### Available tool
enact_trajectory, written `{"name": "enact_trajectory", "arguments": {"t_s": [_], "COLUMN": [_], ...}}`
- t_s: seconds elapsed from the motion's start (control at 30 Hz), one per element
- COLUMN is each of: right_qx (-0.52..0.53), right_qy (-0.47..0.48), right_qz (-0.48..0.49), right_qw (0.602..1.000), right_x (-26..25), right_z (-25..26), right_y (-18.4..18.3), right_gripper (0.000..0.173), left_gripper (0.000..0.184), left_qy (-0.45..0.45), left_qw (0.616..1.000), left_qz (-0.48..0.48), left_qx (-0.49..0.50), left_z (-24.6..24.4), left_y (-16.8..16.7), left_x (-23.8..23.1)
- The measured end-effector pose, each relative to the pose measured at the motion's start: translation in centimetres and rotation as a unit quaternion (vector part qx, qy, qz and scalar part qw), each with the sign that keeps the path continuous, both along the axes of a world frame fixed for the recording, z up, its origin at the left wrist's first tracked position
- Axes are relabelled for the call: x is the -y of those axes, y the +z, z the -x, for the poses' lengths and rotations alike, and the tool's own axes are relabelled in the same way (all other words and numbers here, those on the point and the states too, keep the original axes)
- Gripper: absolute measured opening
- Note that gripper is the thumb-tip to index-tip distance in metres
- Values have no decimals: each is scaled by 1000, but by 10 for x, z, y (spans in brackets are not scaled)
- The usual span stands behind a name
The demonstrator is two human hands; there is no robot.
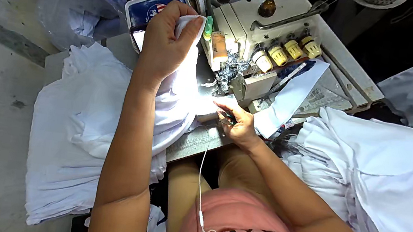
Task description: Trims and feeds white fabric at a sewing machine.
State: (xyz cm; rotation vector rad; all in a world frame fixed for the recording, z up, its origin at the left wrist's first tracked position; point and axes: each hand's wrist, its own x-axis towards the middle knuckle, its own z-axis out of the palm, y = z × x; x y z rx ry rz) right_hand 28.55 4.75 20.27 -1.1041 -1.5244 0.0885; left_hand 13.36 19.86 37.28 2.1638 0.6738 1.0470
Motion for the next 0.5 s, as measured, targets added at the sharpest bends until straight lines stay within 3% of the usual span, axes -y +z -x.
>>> {"name": "enact_trajectory", "arguments": {"t_s": [0.23, 0.33, 0.43, 0.5], "right_qx": [-3, -2, -28, -62], "right_qy": [1, 9, 26, 42], "right_qz": [-14, -12, 28, 88], "right_qw": [1000, 1000, 999, 993], "right_x": [-1, -1, 1, 7], "right_z": [0, -1, -2, -3], "right_y": [-2, -3, 2, 16], "right_gripper": [27, 30, 30, 24], "left_gripper": [21, 26, 38, 33], "left_qy": [-41, -27, -13, -13], "left_qw": [997, 987, 993, 998], "left_qz": [-30, -83, -81, -57], "left_qx": [-65, -132, -85, -32], "left_z": [2, 16, 42, 59], "left_y": [5, -2, -27, -46], "left_x": [-2, 27, 67, 95]}}
